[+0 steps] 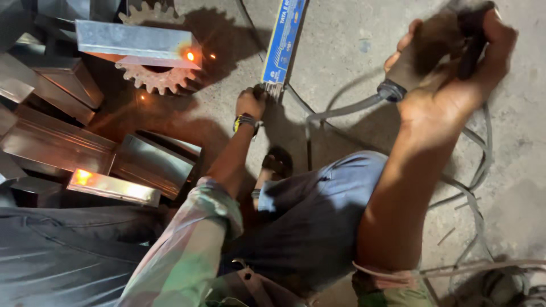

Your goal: The person welds metal pieces together by hand using a manual arc welder. They hold the metal components against a large gear on the floor and apply the welding rod to create joints, resulting in bright sparks and flares.

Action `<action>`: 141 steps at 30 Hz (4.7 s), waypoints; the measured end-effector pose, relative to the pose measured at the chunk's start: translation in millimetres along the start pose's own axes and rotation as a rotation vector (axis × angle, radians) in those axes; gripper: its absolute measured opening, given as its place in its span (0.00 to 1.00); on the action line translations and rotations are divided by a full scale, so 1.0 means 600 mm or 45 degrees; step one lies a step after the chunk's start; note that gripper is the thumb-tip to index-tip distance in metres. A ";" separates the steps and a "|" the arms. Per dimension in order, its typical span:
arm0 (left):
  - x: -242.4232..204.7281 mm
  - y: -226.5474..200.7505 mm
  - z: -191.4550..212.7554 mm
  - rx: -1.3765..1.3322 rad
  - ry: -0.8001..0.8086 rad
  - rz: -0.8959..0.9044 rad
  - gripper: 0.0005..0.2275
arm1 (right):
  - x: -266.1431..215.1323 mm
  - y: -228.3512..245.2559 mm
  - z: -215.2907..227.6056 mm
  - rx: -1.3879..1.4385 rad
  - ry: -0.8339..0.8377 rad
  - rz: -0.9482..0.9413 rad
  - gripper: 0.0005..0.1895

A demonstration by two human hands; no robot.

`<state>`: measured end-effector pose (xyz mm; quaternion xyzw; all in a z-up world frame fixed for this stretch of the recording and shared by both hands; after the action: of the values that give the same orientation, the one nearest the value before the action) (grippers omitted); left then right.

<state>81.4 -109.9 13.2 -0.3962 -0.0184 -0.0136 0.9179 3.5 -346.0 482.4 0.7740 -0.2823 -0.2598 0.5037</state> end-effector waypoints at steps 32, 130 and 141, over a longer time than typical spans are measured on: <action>-0.010 -0.128 0.466 0.494 0.396 -0.291 0.12 | 0.044 -0.082 0.005 0.565 -0.344 -0.377 0.26; 0.034 -0.393 0.833 0.200 -1.186 -1.040 0.13 | -0.125 -0.099 -0.110 -0.302 0.321 0.226 0.26; 0.070 -0.286 0.789 -0.017 -1.026 -0.659 0.07 | -0.141 -0.128 -0.123 -0.445 0.475 0.326 0.33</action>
<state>105.5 116.4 464.1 -0.3581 -0.4709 -0.0872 0.8015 7.9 -214.8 447.7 0.6679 -0.2311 -0.0921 0.7015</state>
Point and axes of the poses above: each hand's wrist, its own x-axis towards the middle knuckle, its own z-axis out of the back of the hand, y = z × x, the point moved 7 cm from there along x, towards the middle knuckle, and after that the axes turned 15 degrees about -y, right-handed, at the moved point
